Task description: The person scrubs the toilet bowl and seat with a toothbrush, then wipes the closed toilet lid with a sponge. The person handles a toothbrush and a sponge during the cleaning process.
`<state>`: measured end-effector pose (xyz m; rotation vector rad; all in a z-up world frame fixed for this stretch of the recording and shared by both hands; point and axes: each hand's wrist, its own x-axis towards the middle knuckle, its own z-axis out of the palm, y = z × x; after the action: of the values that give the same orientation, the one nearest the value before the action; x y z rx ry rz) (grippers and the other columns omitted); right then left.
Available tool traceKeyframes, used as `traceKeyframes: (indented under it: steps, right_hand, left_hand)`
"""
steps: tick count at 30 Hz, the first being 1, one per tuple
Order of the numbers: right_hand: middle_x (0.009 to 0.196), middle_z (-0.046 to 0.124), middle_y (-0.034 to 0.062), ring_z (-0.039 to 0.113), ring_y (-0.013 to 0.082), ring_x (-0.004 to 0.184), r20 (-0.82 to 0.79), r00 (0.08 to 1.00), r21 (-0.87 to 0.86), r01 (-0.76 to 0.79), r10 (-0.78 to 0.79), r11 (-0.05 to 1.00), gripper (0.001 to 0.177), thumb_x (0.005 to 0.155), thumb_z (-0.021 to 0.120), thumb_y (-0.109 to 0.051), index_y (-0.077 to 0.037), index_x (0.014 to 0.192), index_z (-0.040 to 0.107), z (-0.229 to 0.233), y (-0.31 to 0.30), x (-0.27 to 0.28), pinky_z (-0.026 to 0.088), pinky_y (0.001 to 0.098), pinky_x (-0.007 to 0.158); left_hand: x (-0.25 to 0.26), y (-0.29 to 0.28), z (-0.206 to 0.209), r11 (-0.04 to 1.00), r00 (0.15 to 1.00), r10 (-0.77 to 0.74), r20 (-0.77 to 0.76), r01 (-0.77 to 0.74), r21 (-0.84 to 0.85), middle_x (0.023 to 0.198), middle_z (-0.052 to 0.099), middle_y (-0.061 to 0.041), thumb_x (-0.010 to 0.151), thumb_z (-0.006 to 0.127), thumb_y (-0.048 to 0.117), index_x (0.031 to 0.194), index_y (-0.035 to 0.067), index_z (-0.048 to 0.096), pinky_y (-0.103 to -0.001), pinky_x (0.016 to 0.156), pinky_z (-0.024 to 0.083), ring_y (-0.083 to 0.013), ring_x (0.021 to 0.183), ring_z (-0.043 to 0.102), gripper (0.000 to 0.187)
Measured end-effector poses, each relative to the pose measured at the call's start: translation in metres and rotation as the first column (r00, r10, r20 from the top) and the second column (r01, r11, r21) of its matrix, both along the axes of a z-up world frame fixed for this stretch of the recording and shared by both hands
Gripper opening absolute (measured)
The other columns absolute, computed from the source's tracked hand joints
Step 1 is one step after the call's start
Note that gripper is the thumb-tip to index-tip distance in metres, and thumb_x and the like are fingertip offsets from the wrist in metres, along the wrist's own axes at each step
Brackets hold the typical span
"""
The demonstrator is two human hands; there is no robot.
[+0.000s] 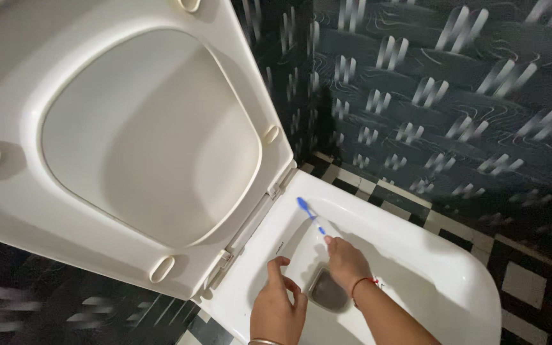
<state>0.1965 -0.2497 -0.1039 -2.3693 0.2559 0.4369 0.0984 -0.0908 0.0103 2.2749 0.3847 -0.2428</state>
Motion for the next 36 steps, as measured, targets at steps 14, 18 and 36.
traceKeyframes:
  steps: [14, 18, 36]
  right_hand:
    - [0.103, 0.073, 0.0197, 0.065, 0.0463, 0.1, 0.142, 0.949, 0.0, 0.284, -0.282, 0.959, 0.049, 0.106, 0.033, -0.048, -0.011, 0.111, 0.065, 0.008, -0.029, -0.023, 0.049, 0.0561, 0.088]
    - [0.091, 0.072, 0.0149, 0.067, 0.0378, 0.088, 0.037, 0.922, 0.123, 0.378, -0.385, 0.917, 0.055, 0.106, 0.035, -0.05, -0.008, 0.105, 0.07, 0.015, -0.025, 0.004, 0.05, 0.0499, 0.08]
    - [0.06, 0.041, 0.0006, 0.033, 0.0151, 0.043, -0.418, 0.795, 0.412, 0.597, -0.44, 0.688, 0.05, 0.106, 0.042, -0.05, -0.007, 0.084, 0.055, 0.055, 0.011, 0.039, 0.024, 0.033, 0.037]
  left_hand:
    - [0.0, -0.006, 0.0, 0.999, 0.99, -0.038, -0.139, 0.035, -0.017, 0.091, 0.075, -0.006, 0.086, 0.064, 0.008, 0.133, 0.018, 0.04, -0.041, 0.076, 0.057, -0.0265, 0.078, 0.076, 0.053]
    - [0.001, -0.005, -0.007, 1.0, 0.991, -0.019, -0.132, 0.017, -0.012, 0.087, 0.076, -0.006, 0.085, 0.064, 0.007, 0.137, 0.019, 0.042, -0.041, 0.075, 0.057, -0.0263, 0.076, 0.077, 0.058]
    - [0.001, 0.006, -0.03, 1.0, 0.995, -0.004, -0.1, 0.002, -0.02, 0.085, 0.076, -0.006, 0.082, 0.067, 0.006, 0.137, 0.021, 0.044, -0.04, 0.072, 0.059, -0.0257, 0.072, 0.078, 0.061]
